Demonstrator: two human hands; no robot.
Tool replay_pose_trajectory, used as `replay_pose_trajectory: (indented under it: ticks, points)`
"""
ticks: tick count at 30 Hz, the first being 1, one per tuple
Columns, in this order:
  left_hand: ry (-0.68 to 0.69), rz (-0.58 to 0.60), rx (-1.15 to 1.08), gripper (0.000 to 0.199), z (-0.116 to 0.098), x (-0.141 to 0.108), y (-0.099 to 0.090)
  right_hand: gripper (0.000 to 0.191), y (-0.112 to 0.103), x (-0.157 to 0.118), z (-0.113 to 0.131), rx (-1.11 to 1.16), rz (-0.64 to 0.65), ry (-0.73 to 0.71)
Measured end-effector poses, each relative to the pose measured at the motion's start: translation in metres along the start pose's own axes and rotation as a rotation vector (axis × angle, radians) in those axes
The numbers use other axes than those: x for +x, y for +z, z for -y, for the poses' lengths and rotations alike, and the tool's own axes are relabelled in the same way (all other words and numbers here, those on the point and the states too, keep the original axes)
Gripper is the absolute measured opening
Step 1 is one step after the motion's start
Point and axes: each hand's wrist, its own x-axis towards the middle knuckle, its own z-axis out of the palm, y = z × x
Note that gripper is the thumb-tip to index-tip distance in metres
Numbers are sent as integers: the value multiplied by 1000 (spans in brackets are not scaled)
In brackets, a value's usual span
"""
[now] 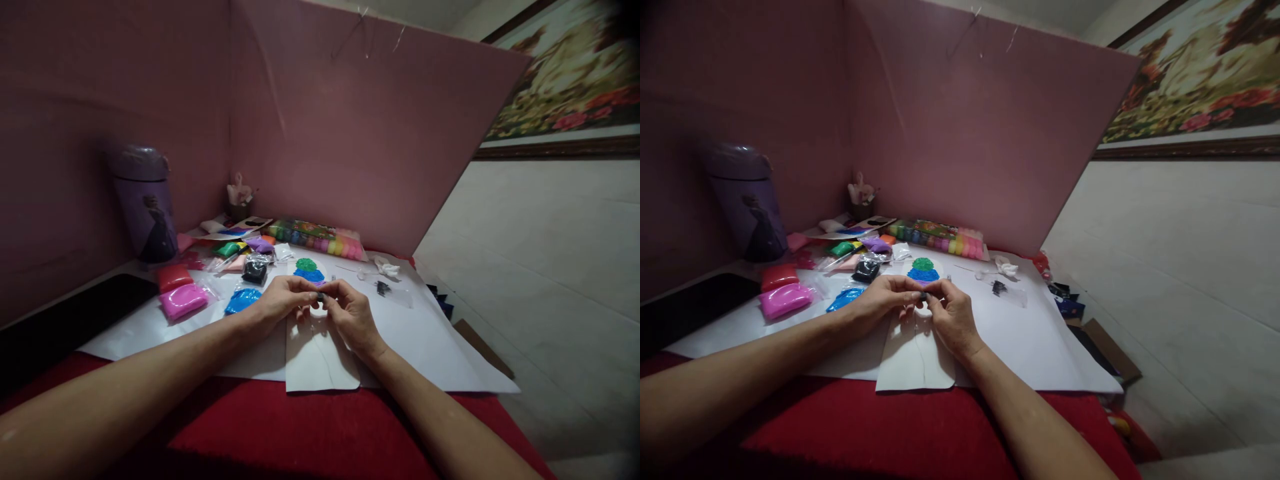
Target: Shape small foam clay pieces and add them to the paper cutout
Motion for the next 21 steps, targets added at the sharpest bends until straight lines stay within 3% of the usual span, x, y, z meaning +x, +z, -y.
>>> replay_pose_trajectory:
  ticks: [21]
  points:
    - [-46,-37,53,14,-5,-3,4,10,0,-1,4,-14,23,27]
